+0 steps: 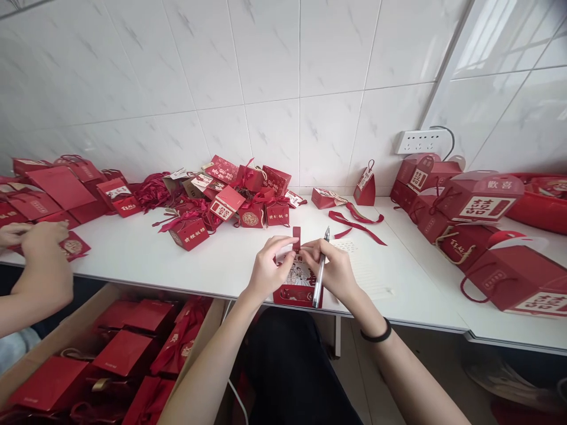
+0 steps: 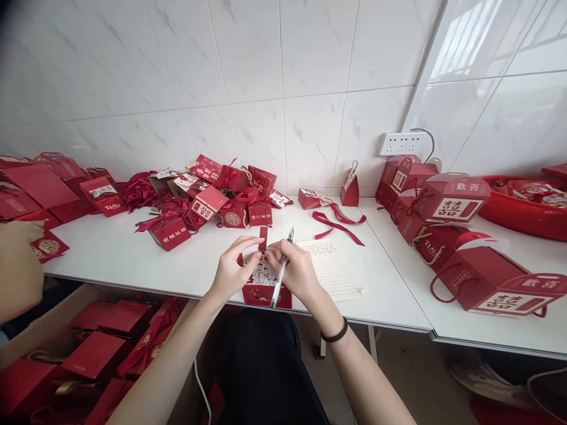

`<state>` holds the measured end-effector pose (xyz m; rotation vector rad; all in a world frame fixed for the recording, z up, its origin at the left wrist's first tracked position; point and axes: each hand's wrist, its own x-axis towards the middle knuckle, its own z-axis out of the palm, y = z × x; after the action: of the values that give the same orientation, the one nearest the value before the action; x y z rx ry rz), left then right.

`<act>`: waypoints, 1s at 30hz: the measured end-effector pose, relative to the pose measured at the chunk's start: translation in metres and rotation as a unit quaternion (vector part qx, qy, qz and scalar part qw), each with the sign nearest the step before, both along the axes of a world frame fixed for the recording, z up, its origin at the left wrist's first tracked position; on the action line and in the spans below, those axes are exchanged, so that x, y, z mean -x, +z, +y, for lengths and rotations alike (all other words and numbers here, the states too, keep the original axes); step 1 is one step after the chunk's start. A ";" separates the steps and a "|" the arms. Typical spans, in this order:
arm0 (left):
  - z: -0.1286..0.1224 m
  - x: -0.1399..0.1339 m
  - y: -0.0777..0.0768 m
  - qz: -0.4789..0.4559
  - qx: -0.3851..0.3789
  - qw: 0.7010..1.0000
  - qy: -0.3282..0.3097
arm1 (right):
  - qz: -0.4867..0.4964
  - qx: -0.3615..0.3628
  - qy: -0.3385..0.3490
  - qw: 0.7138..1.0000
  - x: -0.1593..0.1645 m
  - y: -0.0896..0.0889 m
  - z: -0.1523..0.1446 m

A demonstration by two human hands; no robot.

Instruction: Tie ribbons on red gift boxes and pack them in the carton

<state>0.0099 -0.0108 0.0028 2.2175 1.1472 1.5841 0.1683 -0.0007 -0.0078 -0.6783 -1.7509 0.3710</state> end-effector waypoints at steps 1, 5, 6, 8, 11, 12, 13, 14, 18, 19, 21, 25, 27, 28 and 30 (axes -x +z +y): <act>0.000 0.000 0.000 -0.002 0.003 1.000 -0.003 | 0.014 0.024 0.010 1.000 0.000 0.001 0.000; -0.002 -0.003 0.002 -0.014 0.000 1.000 -0.009 | 0.055 0.109 0.049 0.991 -0.002 0.005 0.000; -0.002 -0.003 0.002 -0.017 -0.001 1.000 -0.006 | 0.057 0.126 0.065 0.988 -0.003 0.006 0.000; -0.003 -0.005 0.003 -0.022 -0.001 1.000 0.002 | 0.060 0.148 0.091 0.983 -0.003 0.007 0.000; -0.004 -0.007 0.004 -0.023 0.004 1.000 0.003 | 0.082 0.158 0.099 0.979 0.000 0.007 -0.001; -0.004 -0.007 0.004 -0.023 0.005 1.000 0.003 | 0.090 0.157 0.095 0.979 0.001 0.007 -0.001; -0.004 -0.007 0.004 -0.024 0.006 1.000 0.003 | 0.096 0.154 0.088 0.979 0.003 0.007 -0.001; -0.004 -0.007 0.004 -0.025 0.009 1.000 0.003 | 0.099 0.150 0.080 0.980 0.004 0.006 -0.001; -0.003 -0.007 0.006 -0.038 0.024 0.999 -0.004 | 0.098 0.145 0.082 0.981 0.006 0.006 0.002; -0.003 -0.007 0.007 -0.042 0.029 0.999 -0.007 | 0.096 0.146 0.095 0.980 0.006 0.006 0.003; -0.002 -0.008 0.008 -0.045 0.035 0.998 -0.013 | 0.092 0.149 0.123 0.977 0.003 0.007 0.006; -0.004 -0.005 -0.006 -0.068 0.043 0.997 -0.022 | 0.076 0.139 0.134 0.978 -0.001 0.007 0.006; -0.005 0.001 -0.022 -0.118 0.068 0.990 -0.028 | 0.070 0.140 0.128 0.979 -0.002 0.007 0.005; -0.006 0.006 -0.031 -0.146 0.097 0.984 -0.039 | 0.076 0.145 0.125 0.978 -0.003 0.007 0.004; -0.008 0.017 -0.047 -0.177 0.190 0.962 -0.087 | 0.131 0.149 0.113 0.974 -0.007 0.008 0.004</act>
<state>-0.0072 -0.0186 -0.0442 1.6608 1.0164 1.4626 0.1748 0.0029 -0.0001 -0.6104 -1.5358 0.8549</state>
